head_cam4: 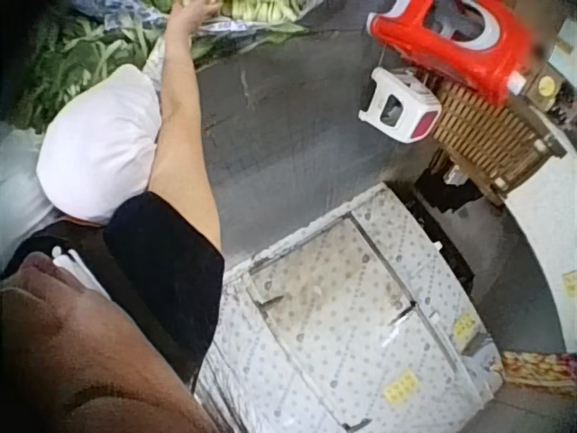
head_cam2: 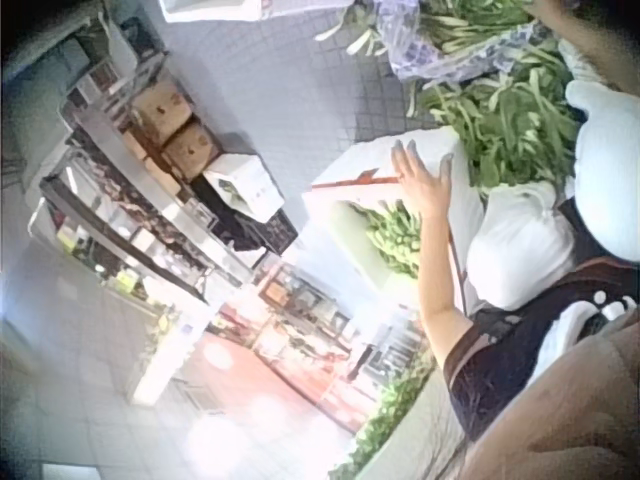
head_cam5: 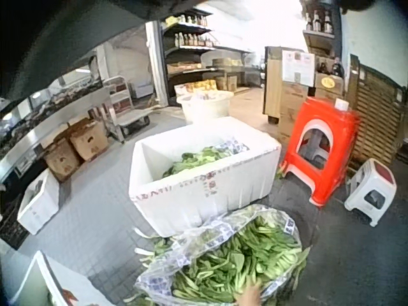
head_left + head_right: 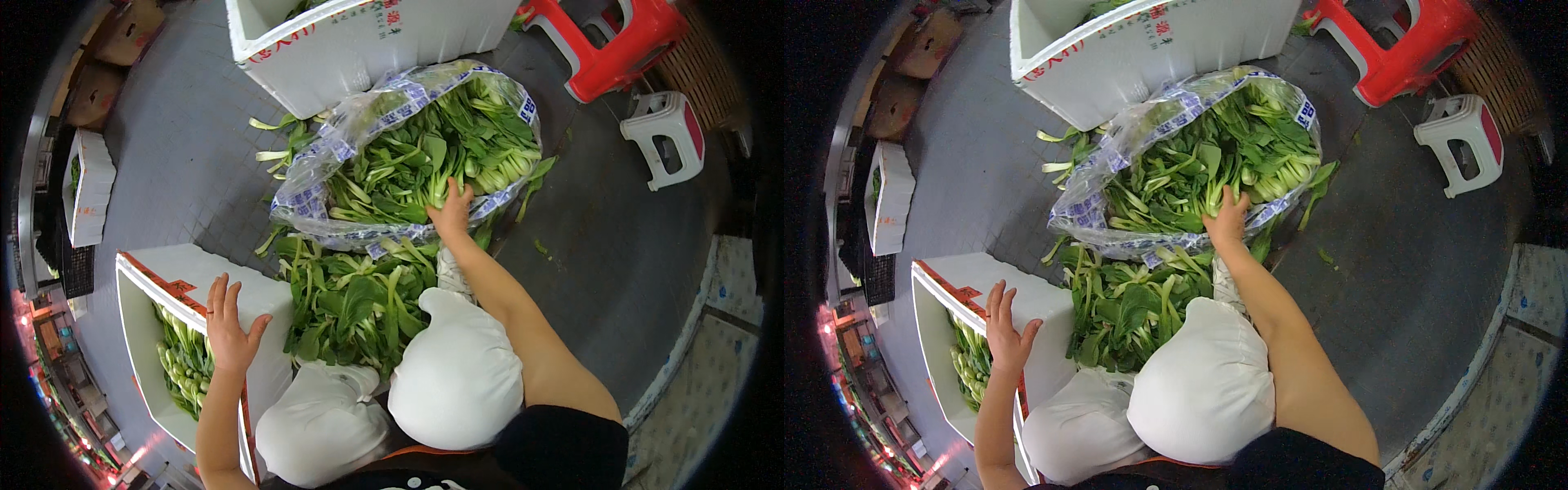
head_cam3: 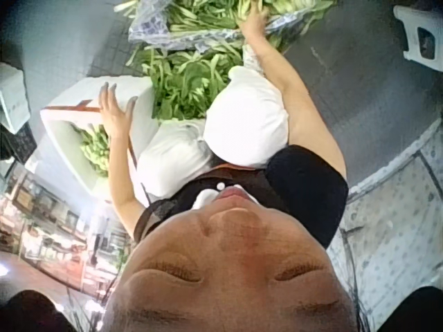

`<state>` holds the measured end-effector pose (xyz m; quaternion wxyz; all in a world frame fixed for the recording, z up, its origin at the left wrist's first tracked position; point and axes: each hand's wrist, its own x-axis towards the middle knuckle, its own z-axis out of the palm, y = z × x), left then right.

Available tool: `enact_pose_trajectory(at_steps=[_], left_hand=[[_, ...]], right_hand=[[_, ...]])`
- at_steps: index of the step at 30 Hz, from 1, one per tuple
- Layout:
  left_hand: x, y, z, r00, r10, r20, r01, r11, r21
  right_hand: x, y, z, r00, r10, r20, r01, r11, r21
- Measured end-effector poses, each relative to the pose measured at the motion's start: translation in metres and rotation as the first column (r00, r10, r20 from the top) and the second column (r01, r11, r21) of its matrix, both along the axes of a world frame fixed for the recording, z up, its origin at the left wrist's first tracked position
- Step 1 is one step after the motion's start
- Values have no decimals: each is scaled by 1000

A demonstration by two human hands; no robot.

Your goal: The person sits on the floor and repeatedly picks up bok choy from a large plastic bag, removes outer leaves by hand, and places the cleaned vegetables into a white styrofoam box. The process continues throughout the clip with discarded leaves accumulating on the floor.

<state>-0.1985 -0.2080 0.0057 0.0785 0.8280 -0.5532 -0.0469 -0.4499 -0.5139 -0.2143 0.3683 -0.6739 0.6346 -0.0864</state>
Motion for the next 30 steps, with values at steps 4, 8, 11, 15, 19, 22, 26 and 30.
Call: enact_pose_trajectory(at_steps=[4,8,11,15,19,22,26,30], left_hand=[[0,2,-3,995,82,-60,-84,996,-29],[3,7,-8,993,105,-46,-108,990,-87],[4,10,-9,994,105,-41,-109,986,-123],[18,4,9,978,30,-206,-27,999,20],[-58,-83,68,853,-491,-178,439,858,-267],[-109,-110,83,849,-496,-183,388,820,-421],[-104,-100,57,481,-374,-793,-154,855,-496],[-120,-71,24,-146,-454,-879,-674,696,-248]], right_hand=[[-3,-1,-14,978,-159,136,168,984,-59],[-4,-29,23,806,-450,384,273,858,434],[-12,-49,98,742,-489,458,47,720,692],[-17,-40,191,865,-137,482,-280,665,692],[-15,-6,287,881,199,430,-459,585,669],[9,33,338,795,261,548,-597,498,629],[22,62,364,715,277,641,-691,417,590],[28,74,340,545,573,612,-831,466,303]])
